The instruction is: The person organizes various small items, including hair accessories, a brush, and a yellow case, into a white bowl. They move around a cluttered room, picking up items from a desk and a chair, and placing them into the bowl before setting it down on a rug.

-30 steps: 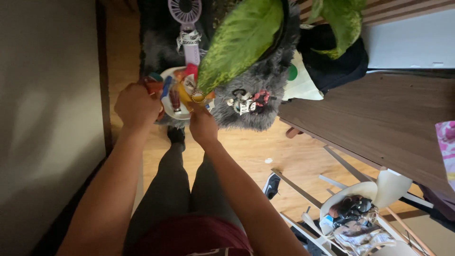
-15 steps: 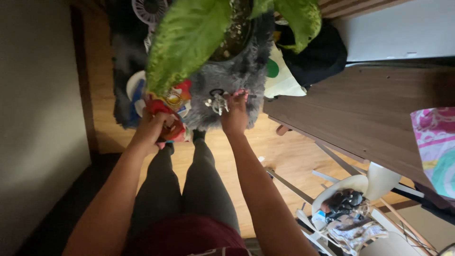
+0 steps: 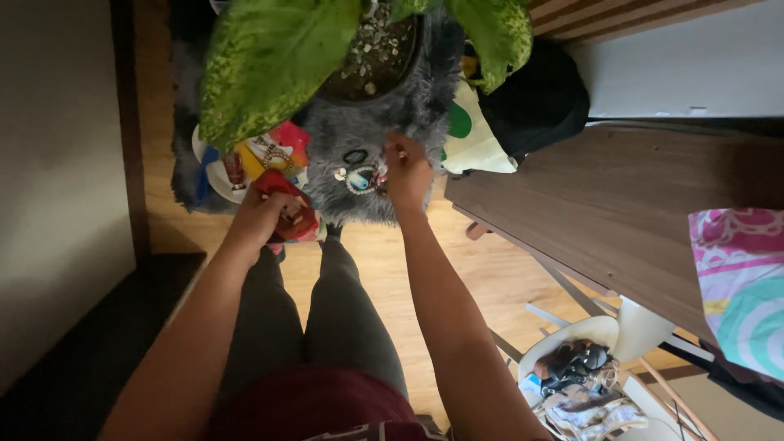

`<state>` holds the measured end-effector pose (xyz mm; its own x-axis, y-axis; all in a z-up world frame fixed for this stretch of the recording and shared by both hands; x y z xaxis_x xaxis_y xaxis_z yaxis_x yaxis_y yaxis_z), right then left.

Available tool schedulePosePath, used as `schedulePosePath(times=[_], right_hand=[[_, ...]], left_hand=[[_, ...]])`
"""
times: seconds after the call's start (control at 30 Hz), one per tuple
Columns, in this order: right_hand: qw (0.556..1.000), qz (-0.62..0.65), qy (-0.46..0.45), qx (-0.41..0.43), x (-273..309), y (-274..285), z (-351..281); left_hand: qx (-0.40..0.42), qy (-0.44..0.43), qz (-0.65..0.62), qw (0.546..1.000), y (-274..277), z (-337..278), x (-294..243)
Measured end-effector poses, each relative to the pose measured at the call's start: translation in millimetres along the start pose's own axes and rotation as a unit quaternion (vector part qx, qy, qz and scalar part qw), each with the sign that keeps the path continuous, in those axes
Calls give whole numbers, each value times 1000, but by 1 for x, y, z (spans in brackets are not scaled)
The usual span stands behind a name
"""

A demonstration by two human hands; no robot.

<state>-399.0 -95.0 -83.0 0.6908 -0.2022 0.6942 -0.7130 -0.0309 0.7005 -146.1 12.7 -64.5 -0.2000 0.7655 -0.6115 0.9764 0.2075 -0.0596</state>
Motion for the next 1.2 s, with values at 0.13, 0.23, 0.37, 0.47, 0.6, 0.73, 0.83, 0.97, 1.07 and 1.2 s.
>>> schedulePosePath(times=[0.13,0.23,0.37,0.47,0.6,0.73,0.83,0.97,1.07,1.2], right_hand=[[1000,18,-6,3,25,15,2],[988,-134,73,13,-41,-22,0],[972,-182,119,95,-37,-41,-6],[959,-208,92,171,-39,-59,8],[939,-272,43,207,-57,-88,25],[936,-289,62,193,-51,-89,24],[963,-205,108,139,-31,-59,16],[990,-39,96,95,13,-17,-7],[987,62,-28,144,24,-2,-29],[976,72,8,203,43,2,-83]], left_hand=[[16,-27,-18,999,-6,-10,-12],[-4,-6,-9,1000,-9,-25,-23],[6,-24,10,1000,6,2,11],[0,-19,-5,1000,10,-5,13],[7,-47,-10,999,25,-7,26],[13,-67,-52,996,32,-11,36],[39,-77,11,996,31,-19,20],[74,-152,68,983,20,-42,-15],[64,-140,54,987,11,-56,-45],[106,-111,163,975,-8,-84,-85]])
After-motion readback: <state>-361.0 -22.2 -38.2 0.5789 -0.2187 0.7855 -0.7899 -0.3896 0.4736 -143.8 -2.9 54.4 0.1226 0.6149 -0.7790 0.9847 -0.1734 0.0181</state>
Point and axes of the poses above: each hand's wrist, its own z-axis towards the middle knuckle, its own y-axis out of the back of the hand, x = y × z, the point moved 5 cm from there along z, towards the middle knuckle, and after that the axes turned 8 degrees about x, right-handed, at the moved point
